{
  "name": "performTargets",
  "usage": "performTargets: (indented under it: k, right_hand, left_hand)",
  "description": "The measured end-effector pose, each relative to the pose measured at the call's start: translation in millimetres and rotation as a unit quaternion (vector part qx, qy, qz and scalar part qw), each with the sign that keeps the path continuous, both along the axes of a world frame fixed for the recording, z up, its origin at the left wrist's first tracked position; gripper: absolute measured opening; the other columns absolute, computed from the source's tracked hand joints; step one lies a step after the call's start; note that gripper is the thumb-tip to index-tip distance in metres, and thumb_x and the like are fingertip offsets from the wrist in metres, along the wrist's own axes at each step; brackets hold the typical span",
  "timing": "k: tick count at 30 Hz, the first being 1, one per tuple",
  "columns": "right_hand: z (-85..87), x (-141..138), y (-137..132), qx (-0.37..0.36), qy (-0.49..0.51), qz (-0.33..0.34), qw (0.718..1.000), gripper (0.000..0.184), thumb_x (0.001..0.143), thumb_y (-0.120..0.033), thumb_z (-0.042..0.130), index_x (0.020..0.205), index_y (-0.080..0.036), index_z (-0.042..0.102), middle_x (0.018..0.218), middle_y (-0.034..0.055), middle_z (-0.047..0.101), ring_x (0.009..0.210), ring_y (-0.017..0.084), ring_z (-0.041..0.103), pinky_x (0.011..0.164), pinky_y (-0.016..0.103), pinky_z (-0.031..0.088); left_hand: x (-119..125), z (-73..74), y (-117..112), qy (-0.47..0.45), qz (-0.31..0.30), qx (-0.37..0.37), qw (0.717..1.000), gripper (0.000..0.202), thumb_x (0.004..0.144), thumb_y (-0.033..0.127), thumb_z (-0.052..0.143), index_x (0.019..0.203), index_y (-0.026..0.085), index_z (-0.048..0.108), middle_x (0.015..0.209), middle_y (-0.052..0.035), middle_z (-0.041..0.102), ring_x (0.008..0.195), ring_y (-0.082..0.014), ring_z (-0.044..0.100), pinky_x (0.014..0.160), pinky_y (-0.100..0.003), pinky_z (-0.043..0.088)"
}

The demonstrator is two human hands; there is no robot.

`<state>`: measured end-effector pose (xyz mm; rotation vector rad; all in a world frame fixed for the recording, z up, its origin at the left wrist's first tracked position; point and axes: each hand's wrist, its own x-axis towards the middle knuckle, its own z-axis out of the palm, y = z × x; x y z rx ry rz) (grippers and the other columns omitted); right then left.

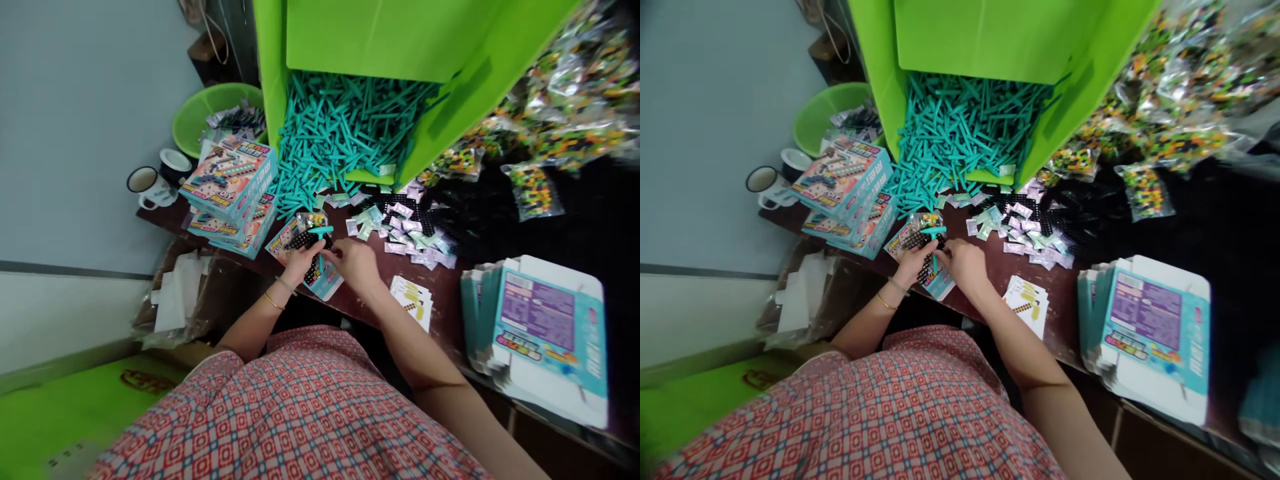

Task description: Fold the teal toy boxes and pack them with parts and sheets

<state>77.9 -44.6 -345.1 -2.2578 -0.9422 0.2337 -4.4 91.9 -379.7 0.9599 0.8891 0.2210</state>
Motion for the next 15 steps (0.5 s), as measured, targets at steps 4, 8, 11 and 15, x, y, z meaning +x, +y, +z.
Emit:
performTargets:
  k: [4, 8, 11, 15]
  right_hand:
    - [17.0, 27.2, -22.4, 0.086, 0.003, 0.092, 0.992, 0.060, 0.085, -0.062, 0.080, 0.128, -0.023, 0.070, 0.124, 0.0141, 0.074, 0.113, 0.031, 0.070, 0.095, 0.044, 0.058]
    - [15.1, 37.0, -33.3, 0.097, 0.141, 0.197, 0.965, 0.051, 0.083, -0.058, 0.081, 0.118, -0.023, 0.070, 0.111, 0.0073, 0.076, 0.100, 0.026, 0.072, 0.091, 0.040, 0.058]
    - [-0.5, 38.7, -48.3, 0.135, 0.145, 0.104, 0.975, 0.040, 0.082, -0.058, 0.081, 0.100, -0.023, 0.069, 0.096, 0.0044, 0.074, 0.088, 0.023, 0.068, 0.084, 0.038, 0.056]
    - [-25.7, 65.4, -87.6, 0.200, 0.089, -0.086, 0.972, 0.041, 0.076, -0.059, 0.083, 0.089, -0.024, 0.065, 0.085, 0.0010, 0.066, 0.079, 0.020, 0.060, 0.079, 0.037, 0.053]
  left_hand:
    - [-8.3, 8.4, -12.8, -0.102, -0.157, 0.062, 0.980, 0.036, 0.055, 0.012, 0.098, 0.086, 0.019, 0.081, 0.095, -0.0043, 0.081, 0.104, -0.0274, 0.073, 0.106, -0.039, 0.054]
    - [-16.7, 7.6, -31.9, -0.120, -0.223, 0.080, 0.964, 0.040, 0.057, 0.021, 0.100, 0.093, 0.018, 0.081, 0.102, -0.0054, 0.080, 0.113, -0.0295, 0.071, 0.115, -0.042, 0.049]
    - [-26.7, 2.6, -36.8, -0.141, -0.188, 0.003, 0.972, 0.060, 0.072, 0.044, 0.095, 0.123, 0.020, 0.074, 0.125, -0.0096, 0.076, 0.124, -0.0318, 0.069, 0.118, -0.050, 0.048]
    - [-47.8, -8.2, -28.0, -0.186, -0.241, 0.193, 0.933, 0.090, 0.081, 0.057, 0.087, 0.157, 0.026, 0.051, 0.169, -0.0167, 0.045, 0.156, -0.0390, 0.044, 0.129, -0.061, 0.034]
